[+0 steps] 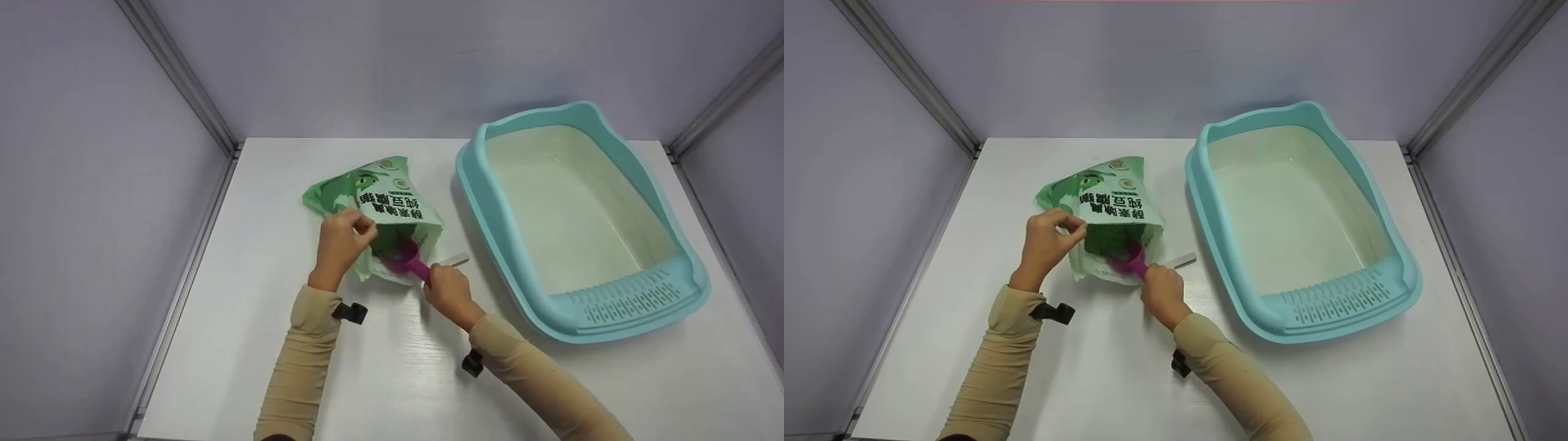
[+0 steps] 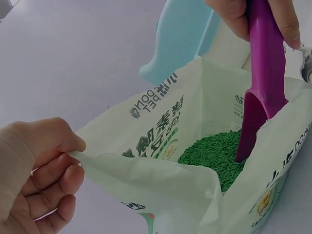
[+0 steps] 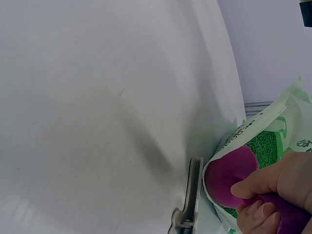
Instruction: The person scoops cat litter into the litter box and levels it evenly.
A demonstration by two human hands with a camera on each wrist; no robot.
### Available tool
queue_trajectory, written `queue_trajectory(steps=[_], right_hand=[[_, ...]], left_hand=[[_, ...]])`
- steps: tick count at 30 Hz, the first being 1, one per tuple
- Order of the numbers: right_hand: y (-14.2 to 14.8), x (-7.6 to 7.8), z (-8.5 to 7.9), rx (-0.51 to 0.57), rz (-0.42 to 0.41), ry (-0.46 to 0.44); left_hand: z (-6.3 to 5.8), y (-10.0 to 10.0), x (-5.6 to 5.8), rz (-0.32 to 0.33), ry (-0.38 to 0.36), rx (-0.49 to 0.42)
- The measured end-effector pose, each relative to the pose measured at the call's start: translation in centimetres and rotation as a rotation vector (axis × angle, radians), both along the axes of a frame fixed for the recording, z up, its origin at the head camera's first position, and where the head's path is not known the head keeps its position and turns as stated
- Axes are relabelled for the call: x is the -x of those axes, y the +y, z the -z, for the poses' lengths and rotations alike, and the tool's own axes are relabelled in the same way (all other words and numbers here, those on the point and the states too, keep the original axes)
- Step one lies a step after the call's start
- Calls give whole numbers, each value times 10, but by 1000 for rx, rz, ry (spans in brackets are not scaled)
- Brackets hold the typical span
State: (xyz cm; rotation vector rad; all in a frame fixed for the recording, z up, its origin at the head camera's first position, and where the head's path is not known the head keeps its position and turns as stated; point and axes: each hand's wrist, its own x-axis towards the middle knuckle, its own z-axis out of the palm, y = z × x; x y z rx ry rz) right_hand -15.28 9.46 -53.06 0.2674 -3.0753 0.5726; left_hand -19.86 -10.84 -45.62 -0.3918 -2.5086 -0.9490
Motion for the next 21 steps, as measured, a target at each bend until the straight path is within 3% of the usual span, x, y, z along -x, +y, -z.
queue_trajectory(steps=[10,21], right_hand=[[-1,-3,9,46,9,40],[-6,-5,7,67,48,27]], left_hand=[[1,-3,1,-18,17,-18],[1,-3,0,-18,44,-41]])
